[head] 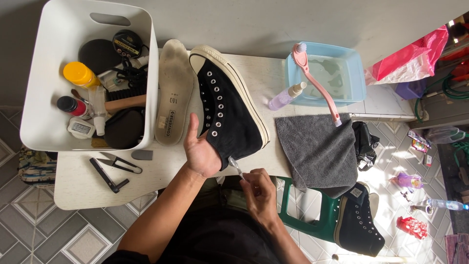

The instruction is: The person scrubs a black high-top sneaker with a small brush, repeatedly dipping the brush into a water container. They clean the upper, sides, and heel areas of the shoe while holding it with the other hand.

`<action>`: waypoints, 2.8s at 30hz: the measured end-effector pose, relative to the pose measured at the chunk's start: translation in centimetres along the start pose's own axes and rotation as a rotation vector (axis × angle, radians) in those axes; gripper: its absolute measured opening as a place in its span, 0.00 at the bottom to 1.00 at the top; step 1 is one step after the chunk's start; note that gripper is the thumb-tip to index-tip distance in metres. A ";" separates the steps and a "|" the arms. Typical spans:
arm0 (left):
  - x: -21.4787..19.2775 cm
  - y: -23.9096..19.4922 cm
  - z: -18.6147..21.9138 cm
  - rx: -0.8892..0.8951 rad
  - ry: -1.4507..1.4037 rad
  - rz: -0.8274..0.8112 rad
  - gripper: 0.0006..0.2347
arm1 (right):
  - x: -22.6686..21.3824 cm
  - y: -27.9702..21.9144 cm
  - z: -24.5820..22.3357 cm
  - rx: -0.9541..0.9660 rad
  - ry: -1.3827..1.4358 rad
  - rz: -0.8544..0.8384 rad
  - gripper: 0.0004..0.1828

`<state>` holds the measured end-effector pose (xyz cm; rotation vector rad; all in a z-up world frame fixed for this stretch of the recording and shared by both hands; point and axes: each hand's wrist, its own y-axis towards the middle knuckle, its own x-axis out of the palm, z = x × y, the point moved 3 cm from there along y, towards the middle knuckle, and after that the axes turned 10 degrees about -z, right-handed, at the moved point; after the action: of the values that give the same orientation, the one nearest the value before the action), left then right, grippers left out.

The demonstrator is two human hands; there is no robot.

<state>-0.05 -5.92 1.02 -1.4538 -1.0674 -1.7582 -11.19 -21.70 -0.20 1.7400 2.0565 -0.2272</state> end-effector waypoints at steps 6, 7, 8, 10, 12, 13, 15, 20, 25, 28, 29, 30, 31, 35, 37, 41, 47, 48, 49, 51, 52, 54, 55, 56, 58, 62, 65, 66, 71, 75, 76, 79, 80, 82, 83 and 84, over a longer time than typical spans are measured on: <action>0.2 0.1 -0.4 -0.011 0.013 -0.089 0.40 | -0.7 0.2 0.5 0.058 -0.093 0.164 0.06; 0.3 0.0 -0.3 -0.017 0.011 -0.091 0.40 | -0.7 0.2 0.6 0.060 -0.095 0.169 0.06; 0.4 0.0 -0.2 -0.011 0.011 -0.099 0.40 | -0.8 0.1 0.9 0.083 -0.083 0.171 0.04; 0.4 0.3 -0.2 -0.012 0.013 -0.114 0.40 | -1.0 0.2 1.4 0.101 -0.073 0.181 0.03; 0.4 0.1 -0.5 0.019 0.010 -0.143 0.40 | -1.6 -0.2 1.8 0.188 -0.007 0.298 0.04; 0.6 0.1 -0.4 0.016 0.010 -0.143 0.40 | -1.7 -0.3 1.5 0.188 -0.007 0.300 0.04; 0.8 0.3 -0.3 0.018 0.013 -0.103 0.40 | -1.4 -0.2 0.4 0.045 -0.129 0.120 0.02; 0.4 0.5 -0.8 0.046 0.098 0.025 0.37 | -9.8 2.5 0.7 -0.109 -0.297 0.379 0.04; -0.4 0.0 -1.2 0.088 0.177 0.100 0.31 | -19.8 8.3 -1.0 -0.124 -0.501 0.524 0.06; -4.8 -1.3 -1.5 0.108 0.317 0.098 0.27 | -24.5 13.2 0.9 0.143 -0.657 0.480 0.12; -8.1 -2.2 -1.9 0.045 0.449 0.086 0.24 | -25.9 15.0 2.9 0.242 -0.744 0.371 0.12; -11.5 -3.0 -2.3 -0.017 0.581 0.074 0.20 | -27.2 16.7 4.9 0.341 -0.827 0.260 0.13; -7.2 -2.7 -1.4 -0.016 0.583 0.072 0.20 | -27.9 17.8 6.5 0.338 -0.827 0.263 0.13; 0.7 -2.2 0.0 -0.146 1.280 -0.309 0.18 | -29.2 20.8 11.5 0.620 -0.999 0.142 0.15; -0.9 -2.1 -0.1 -0.169 1.294 -0.301 0.18 | -29.4 21.0 12.4 0.654 -0.975 0.099 0.16; -4.5 -1.4 -0.5 -0.288 1.344 -0.249 0.18 | -28.6 18.6 8.4 0.558 -0.950 0.191 0.13; -10.3 -2.5 -0.7 -0.450 1.400 -0.154 0.19 | -26.1 12.4 4.1 0.240 -0.807 0.488 0.10; -11.4 -3.2 -0.7 -0.490 1.414 -0.128 0.20 | -25.9 11.5 4.3 0.206 -0.777 0.538 0.11; -6.7 -1.7 -0.3 -0.494 1.411 -0.119 0.20 | -25.8 10.9 5.3 0.210 -0.773 0.529 0.11; 3.5 0.1 0.4 -0.433 1.370 -0.084 0.16 | -25.6 9.7 7.4 0.231 -0.709 0.421 0.10; 0.2 -0.5 -0.3 -0.438 1.367 -0.076 0.16 | -24.6 8.8 6.7 0.237 -0.706 0.414 0.10; -6.3 -0.8 -1.3 -0.384 1.257 0.023 0.15 | -23.5 7.8 4.7 0.157 -0.707 0.525 0.12; -1.5 0.0 -1.0 -0.380 1.256 0.023 0.15 | -22.3 7.2 3.0 0.154 -0.709 0.524 0.12; 3.3 0.7 -0.5 -0.294 1.155 0.101 0.14 | -21.1 6.6 1.3 0.062 -0.617 0.529 0.10; 3.3 1.0 -0.7 -0.212 1.048 0.184 0.14 | -18.7 5.0 -1.0 -0.023 -0.524 0.527 0.09; -11.5 0.0 -3.2 0.063 0.563 0.075 0.17 | -13.4 3.7 -2.4 -0.116 -0.273 0.431 0.10; -4.3 0.4 -3.9 0.116 0.480 0.031 0.18 | -9.9 3.9 -3.9 -0.139 -0.199 0.376 0.08; 0.8 0.7 -3.8 0.144 0.476 -0.006 0.18 | -8.8 4.1 -4.6 -0.146 -0.205 0.347 0.07; 3.9 0.7 -2.2 -0.069 0.522 -0.170 0.22 | -6.4 3.6 -6.5 -0.159 -0.216 0.183 0.06; 4.7 1.0 -2.1 -0.053 0.486 -0.138 0.26 | -6.9 3.5 -5.9 -0.132 -0.380 0.397 0.06; 3.8 1.0 -2.2 -0.049 0.487 -0.142 0.26 | -6.9 3.5 -6.2 -0.138 -0.381 0.397 0.06; 3.1 0.9 -2.4 -0.027 0.309 -0.091 0.23 | -6.3 3.8 -6.2 -0.203 -0.121 0.072 0.05; 4.2 0.9 -2.3 -0.032 0.362 -0.110 0.24 | -7.2 3.9 -5.7 -0.167 -0.228 0.245 0.06; 5.2 0.9 -2.2 -0.032 0.410 -0.124 0.25 | -7.8 3.8 -5.7 -0.126 -0.337 0.410 0.07; 5.1 1.0 -2.2 -0.028 0.374 -0.102 0.25 | -7.5 3.9 -6.3 -0.167 -0.352 0.364 0.05; 5.1 1.1 -2.1 -0.024 0.338 -0.081 0.25 | -7.2 3.9 -6.9 -0.208 -0.368 0.317 0.05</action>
<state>-1.23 -8.11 6.03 -1.0865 -0.9383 -1.9923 -8.10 -24.63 9.60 1.7168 1.4707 -0.2076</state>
